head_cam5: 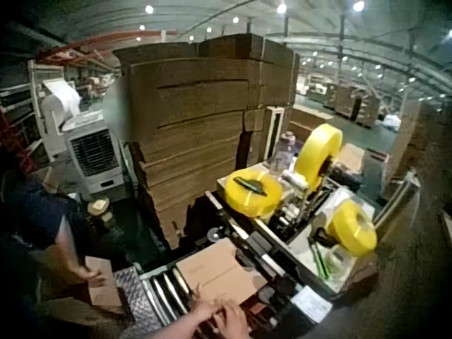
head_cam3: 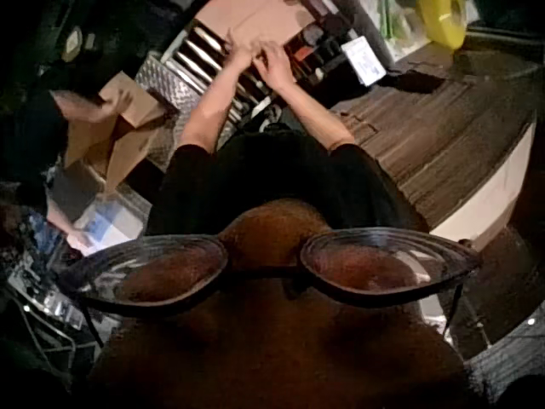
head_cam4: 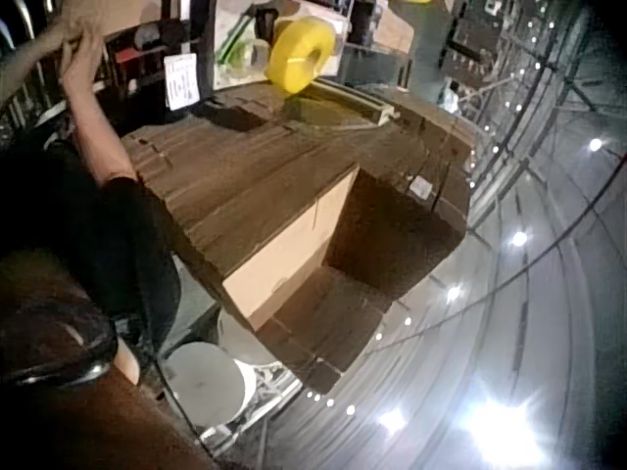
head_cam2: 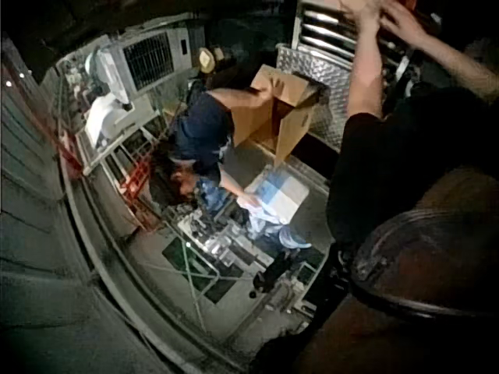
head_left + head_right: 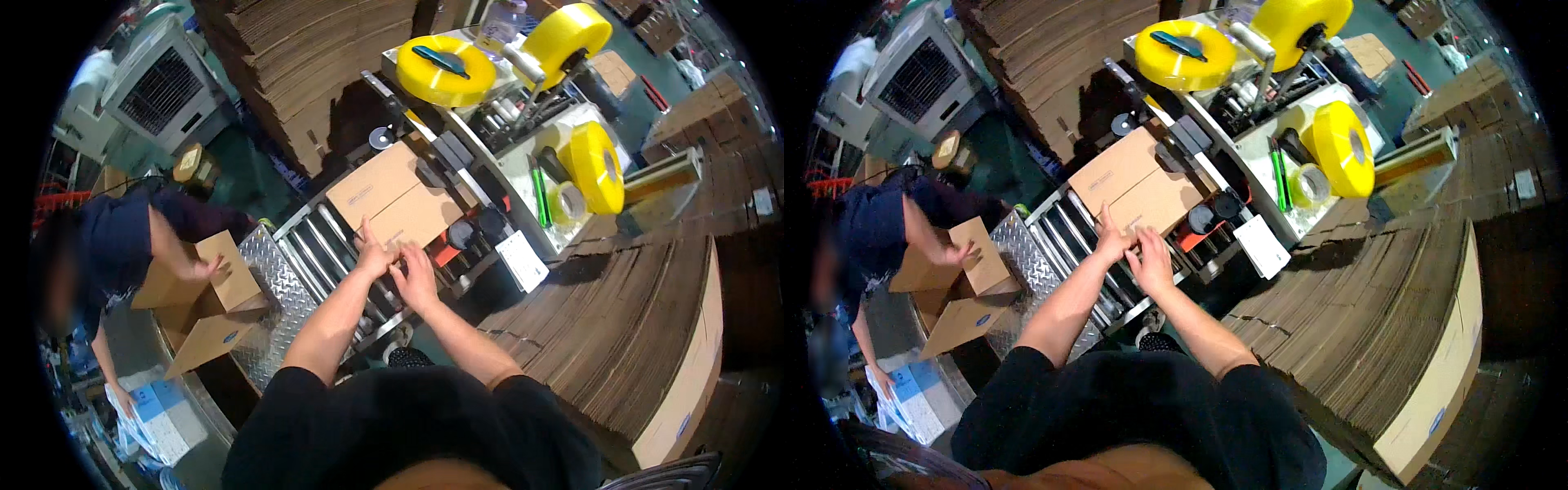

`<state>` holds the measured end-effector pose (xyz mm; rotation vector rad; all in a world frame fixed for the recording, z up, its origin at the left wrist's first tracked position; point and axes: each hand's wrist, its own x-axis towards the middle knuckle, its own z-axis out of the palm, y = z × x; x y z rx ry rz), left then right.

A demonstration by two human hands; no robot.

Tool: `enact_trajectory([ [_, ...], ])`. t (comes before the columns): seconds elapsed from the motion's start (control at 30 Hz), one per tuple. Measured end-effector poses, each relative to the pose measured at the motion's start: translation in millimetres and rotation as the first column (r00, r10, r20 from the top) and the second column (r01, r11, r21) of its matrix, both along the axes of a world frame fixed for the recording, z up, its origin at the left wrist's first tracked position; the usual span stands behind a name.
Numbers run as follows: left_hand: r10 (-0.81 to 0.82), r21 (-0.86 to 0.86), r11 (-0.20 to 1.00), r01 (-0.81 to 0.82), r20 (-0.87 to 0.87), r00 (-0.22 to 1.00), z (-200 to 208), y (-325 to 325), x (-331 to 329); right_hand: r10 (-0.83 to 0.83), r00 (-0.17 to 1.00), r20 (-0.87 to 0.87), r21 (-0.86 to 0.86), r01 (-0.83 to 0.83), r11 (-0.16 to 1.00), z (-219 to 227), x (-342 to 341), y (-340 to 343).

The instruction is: The person picks up cardboard boxes from a conveyor, opens them, and places stacks of blue and white paper product boxes into them.

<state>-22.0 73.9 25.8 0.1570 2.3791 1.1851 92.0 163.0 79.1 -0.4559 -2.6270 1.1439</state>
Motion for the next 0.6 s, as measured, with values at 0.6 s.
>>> enact_trajectory([
  [0.6,-0.271,-0.135,0.948,0.288,0.131,0.954,-141.1,-387.8,197.6,-0.883,0.399,-0.248,0.906,0.419,-0.065,301.1,429.4,82.0],
])
